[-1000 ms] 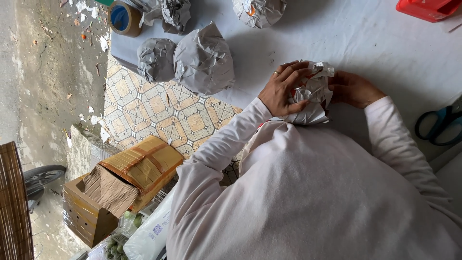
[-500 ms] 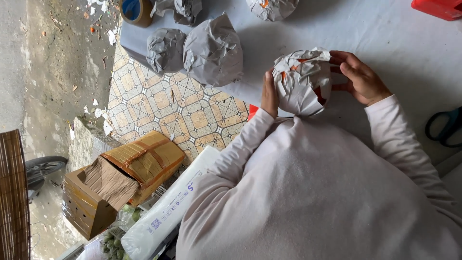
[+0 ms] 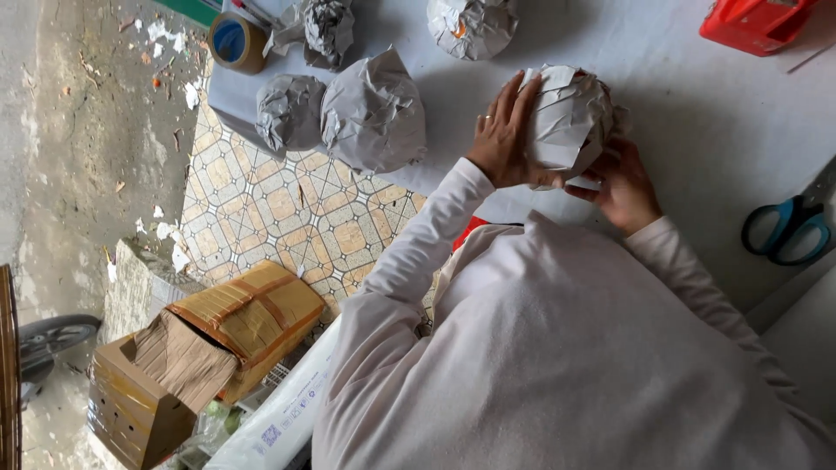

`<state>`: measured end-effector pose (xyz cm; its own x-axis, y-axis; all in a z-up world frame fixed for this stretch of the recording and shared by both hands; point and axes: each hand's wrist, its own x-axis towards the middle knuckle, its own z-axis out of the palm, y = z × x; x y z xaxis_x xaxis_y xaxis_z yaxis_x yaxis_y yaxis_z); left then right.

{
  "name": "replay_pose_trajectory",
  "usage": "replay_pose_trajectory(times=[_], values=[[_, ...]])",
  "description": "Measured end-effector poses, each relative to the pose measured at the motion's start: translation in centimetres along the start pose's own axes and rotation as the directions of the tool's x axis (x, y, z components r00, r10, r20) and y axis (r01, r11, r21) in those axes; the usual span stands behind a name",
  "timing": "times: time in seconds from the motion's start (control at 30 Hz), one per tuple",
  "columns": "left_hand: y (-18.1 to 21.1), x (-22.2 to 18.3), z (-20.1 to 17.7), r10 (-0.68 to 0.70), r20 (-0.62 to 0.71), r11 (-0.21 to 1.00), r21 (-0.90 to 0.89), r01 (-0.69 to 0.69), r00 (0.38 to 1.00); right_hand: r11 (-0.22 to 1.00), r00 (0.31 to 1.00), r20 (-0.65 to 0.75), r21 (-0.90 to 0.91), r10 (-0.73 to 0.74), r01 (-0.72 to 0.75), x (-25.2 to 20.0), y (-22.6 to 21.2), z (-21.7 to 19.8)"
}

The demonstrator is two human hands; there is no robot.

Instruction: Wrapping small pumpkins in white paper and securing them with tape for packaging.

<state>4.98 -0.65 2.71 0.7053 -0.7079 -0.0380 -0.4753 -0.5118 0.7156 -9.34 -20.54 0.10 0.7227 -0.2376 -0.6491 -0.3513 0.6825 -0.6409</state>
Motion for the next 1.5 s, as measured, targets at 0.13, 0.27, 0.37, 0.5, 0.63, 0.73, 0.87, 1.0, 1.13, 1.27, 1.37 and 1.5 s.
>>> replay_pose_trajectory(times=[0.13, 0.27, 0.37, 0.5, 0.63, 0.73, 0.87, 1.0, 1.13, 1.27, 1.37, 1.5], values=[[-0.3, 0.0, 0.8, 0.002, 0.008, 0.987, 0.162, -0.003, 1.0, 0.896, 0.959, -0.003, -0.357, -0.284, 0.264, 3.5, -5.7, -6.4], [-3.0, 1.6, 1.9, 0.128, -0.076, 0.99, 0.068, -0.123, 0.989, 0.69, 0.595, -0.38, -0.553, -0.708, 0.467, 15.5, -14.9, -16.7], [-4.2, 2.5, 1.5, 0.143, -0.019, 0.986, 0.087, -0.141, 0.99, 0.715, 0.601, -0.411, -0.534, -0.685, 0.451, 15.9, -16.1, -16.5], [-4.4, 3.4, 1.3, 0.109, 0.004, 0.991, 0.071, -0.109, 0.994, 0.764, 0.649, -0.428, -0.5, -0.628, 0.409, 17.4, -16.3, -13.7], [-4.5, 3.9, 1.4, 0.096, 0.049, 0.993, 0.058, -0.099, 0.994, 0.828, 0.699, -0.469, -0.448, -0.54, 0.338, 18.5, -16.6, -10.7], [-5.0, 4.6, 1.3, 0.123, 0.056, 0.992, 0.033, -0.124, 0.991, 0.826, 0.715, -0.438, -0.429, -0.545, 0.367, 14.7, -15.9, -8.5], [-4.4, 4.8, 0.5, 0.094, 0.075, 0.996, 0.0, -0.095, 0.993, 0.935, 0.791, -0.502, -0.238, -0.349, 0.262, 8.0, -12.7, -4.2], [-4.0, 4.8, 0.5, 0.088, 0.094, 0.996, 0.003, -0.088, 0.992, 0.962, 0.808, -0.531, -0.227, -0.256, 0.155, 8.6, -11.6, -4.1], [-3.7, 4.3, 0.6, 0.087, 0.044, 0.996, -0.024, -0.087, 0.995, 0.987, 0.824, -0.553, -0.152, -0.125, 0.047, 13.8, -10.7, -8.4], [-4.0, 4.1, 1.0, 0.075, 0.001, 0.996, -0.055, -0.074, 0.997, 0.964, 0.887, -0.455, -0.261, -0.077, -0.05, 15.7, -9.8, -11.7], [-4.2, 3.6, 1.7, 0.142, -0.106, 0.985, -0.087, -0.151, 0.984, 0.949, 0.972, -0.202, -0.313, -0.118, 0.05, 6.9, -11.1, -3.9], [-4.6, 4.6, 1.7, 0.125, -0.064, 0.991, -0.043, -0.128, 0.99, 0.883, 0.935, 0.323, -0.383, -0.146, 0.27, -0.3, -14.1, 5.0]])
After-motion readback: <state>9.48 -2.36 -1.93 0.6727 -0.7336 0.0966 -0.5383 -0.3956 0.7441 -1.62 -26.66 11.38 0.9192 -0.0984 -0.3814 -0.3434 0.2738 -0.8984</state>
